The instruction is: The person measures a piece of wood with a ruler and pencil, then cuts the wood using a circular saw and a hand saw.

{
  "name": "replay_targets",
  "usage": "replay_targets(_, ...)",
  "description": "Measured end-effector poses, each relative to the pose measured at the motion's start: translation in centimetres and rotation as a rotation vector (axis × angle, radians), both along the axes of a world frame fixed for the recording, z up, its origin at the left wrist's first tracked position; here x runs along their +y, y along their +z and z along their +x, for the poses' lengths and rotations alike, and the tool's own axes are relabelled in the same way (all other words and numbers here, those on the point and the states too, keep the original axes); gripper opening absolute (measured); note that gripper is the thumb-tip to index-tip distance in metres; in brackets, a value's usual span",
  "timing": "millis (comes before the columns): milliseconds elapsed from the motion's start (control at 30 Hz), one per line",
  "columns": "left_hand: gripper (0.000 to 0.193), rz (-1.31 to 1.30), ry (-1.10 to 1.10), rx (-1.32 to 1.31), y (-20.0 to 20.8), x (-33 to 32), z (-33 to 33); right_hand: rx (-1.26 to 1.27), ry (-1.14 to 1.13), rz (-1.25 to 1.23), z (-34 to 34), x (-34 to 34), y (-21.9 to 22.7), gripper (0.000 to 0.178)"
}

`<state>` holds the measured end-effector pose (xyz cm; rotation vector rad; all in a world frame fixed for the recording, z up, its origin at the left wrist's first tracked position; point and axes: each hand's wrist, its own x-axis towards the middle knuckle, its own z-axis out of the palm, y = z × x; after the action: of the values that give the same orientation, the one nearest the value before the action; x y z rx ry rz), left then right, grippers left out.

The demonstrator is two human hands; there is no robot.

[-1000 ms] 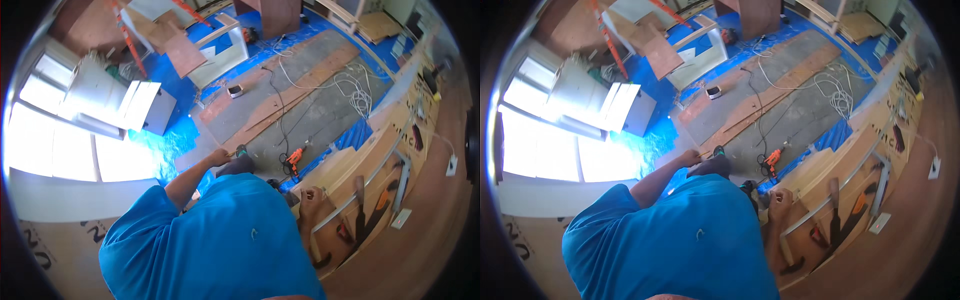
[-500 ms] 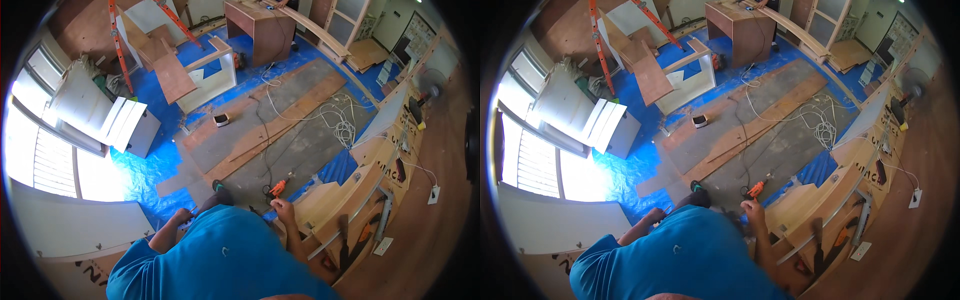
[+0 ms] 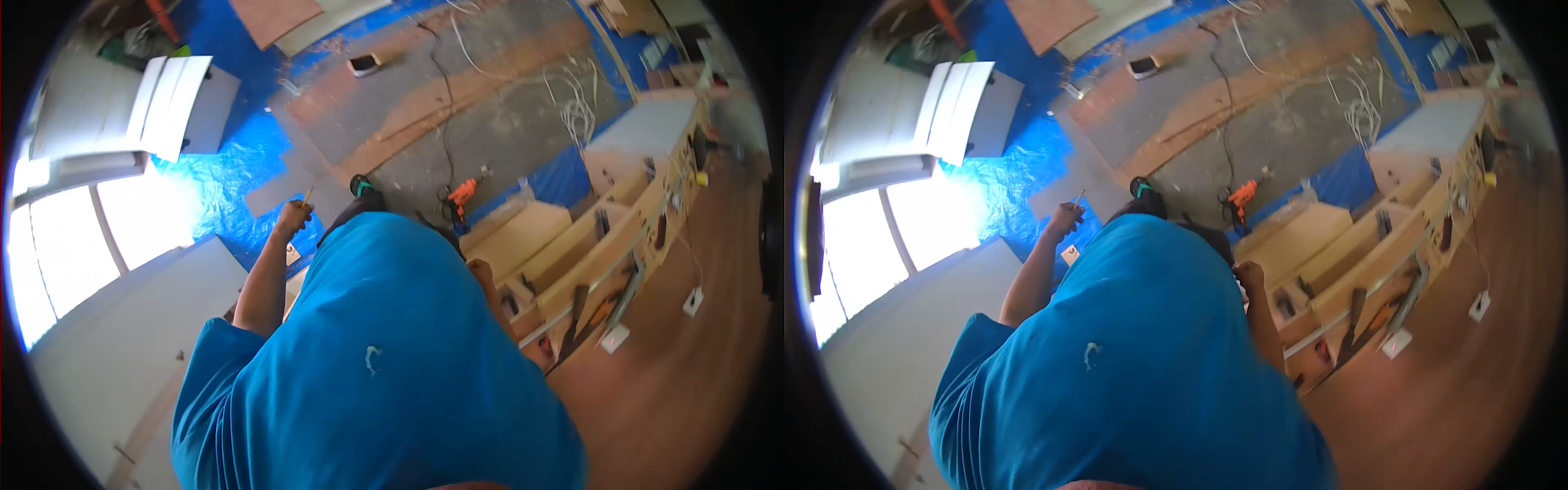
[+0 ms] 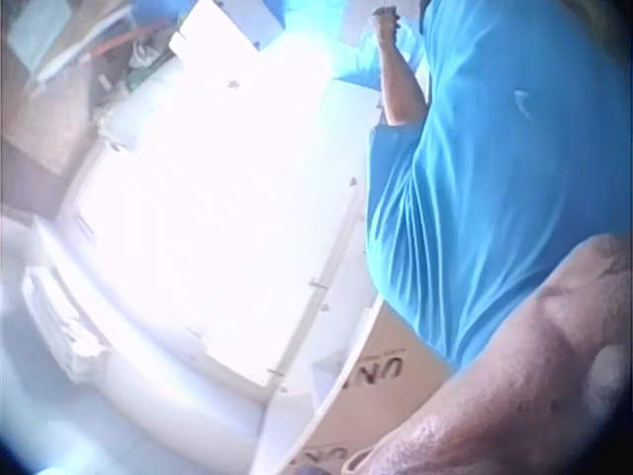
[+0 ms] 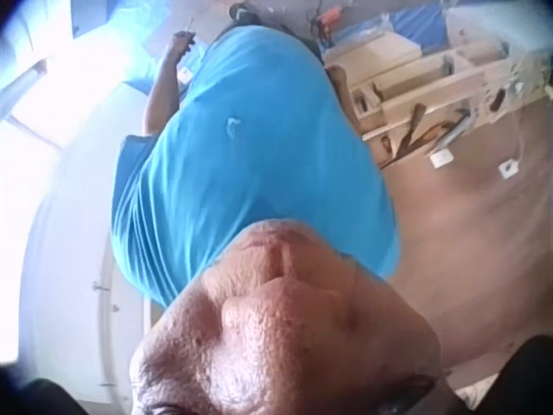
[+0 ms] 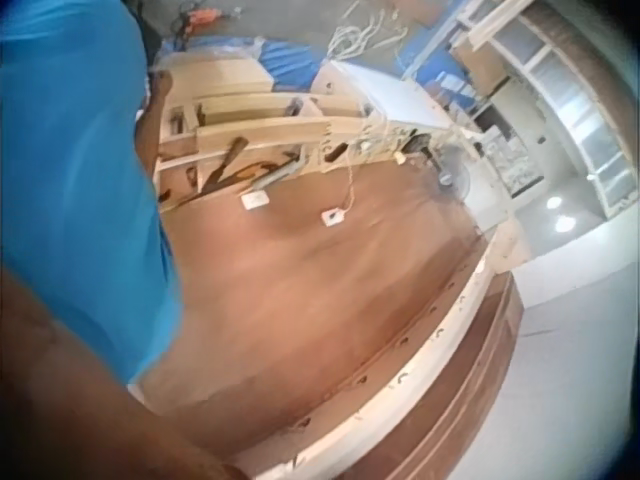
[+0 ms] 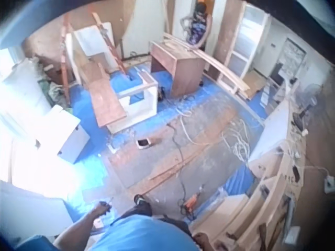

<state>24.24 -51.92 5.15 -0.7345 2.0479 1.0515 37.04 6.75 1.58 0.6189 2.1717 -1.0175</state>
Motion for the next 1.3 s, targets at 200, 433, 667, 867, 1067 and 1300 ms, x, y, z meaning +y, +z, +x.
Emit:
replay_targets(200,0.027,0.097,-0.187,-0.022,-7.9,-0.3,-0.2,0.086,0.197,0.144,3.1,2.7,-2.2,0.014)
replay_targets(433,0.015,-0.160,-1.164,0.353,-17.0,-5.9,0.6,0.374,0.252,0.112,-1.6,-1.9,-6.3,0.022)
replay_targets(667,0.034,0.110,-0.122,0.029,-2.5,-1.7,-8.5,0.272,0.190,0.060,-2.7,-3.5,-7.0,0.030)
replay_targets(867,0.030,0.044,-0.048,-0.051,-1.1,-3.1,-4.9,0.117,0.314,-0.012,-4.9,-8.4,-3.7,0.023)
replay_targets(1067,0.034,-0.051,-0.158,-0.165,1.8,-5.1,-6.5,-0.034,-0.222,-0.176,-6.7,-10.3,-4.1,0.033)
replay_targets(1300,0.036,-0.242,-0.116,-0.073,7.4,-5.6,-6.3,-0.183,-0.040,-0.302,-11.2,-9.6,-6.2,0.021)
